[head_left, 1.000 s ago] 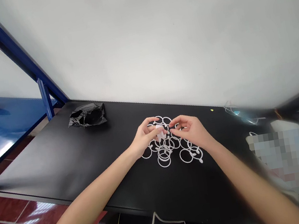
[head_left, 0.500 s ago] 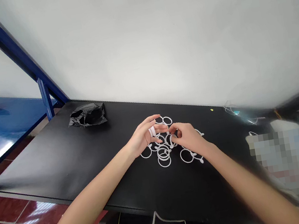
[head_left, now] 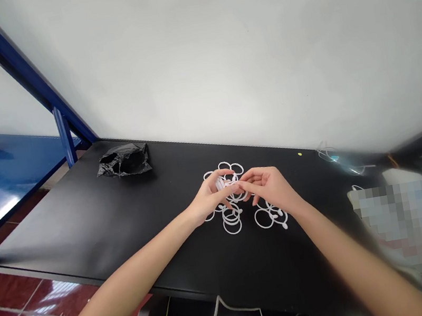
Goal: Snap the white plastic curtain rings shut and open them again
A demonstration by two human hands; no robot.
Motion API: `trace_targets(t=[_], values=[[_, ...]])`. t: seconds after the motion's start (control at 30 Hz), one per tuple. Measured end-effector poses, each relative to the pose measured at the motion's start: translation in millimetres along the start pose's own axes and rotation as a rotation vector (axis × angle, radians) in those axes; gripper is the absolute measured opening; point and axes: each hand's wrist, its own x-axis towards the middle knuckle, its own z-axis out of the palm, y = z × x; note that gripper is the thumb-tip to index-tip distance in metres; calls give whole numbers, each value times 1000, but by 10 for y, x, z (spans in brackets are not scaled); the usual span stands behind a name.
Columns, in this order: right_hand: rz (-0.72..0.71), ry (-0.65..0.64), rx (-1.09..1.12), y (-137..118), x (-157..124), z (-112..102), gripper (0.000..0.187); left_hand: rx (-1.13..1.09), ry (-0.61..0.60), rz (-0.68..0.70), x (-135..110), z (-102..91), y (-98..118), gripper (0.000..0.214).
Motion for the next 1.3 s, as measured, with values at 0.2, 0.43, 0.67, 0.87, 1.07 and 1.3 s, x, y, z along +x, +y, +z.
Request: trace_targets(t=[0.2, 0.43, 0.67, 0.87, 1.07, 1.3], values=[[-68, 87, -178, 106, -1, -20, 24, -201, 35, -8, 27, -73, 55, 40], [-181, 43, -658, 287, 73, 257, 10, -88, 21, 49, 23, -133, 64, 48], [-142, 60, -709, 299, 120, 186, 20, -70, 31, 26, -2, -88, 95, 53], [-128, 70, -723, 289, 97, 206, 22, -27, 77, -12, 7, -84, 65, 36], [-92, 95, -677, 236, 100, 93, 12, -88, 95, -31, 2, -69, 113, 41], [-136, 21, -711, 220, 39, 143, 18, -20, 135, -49, 21, -103, 45, 41]])
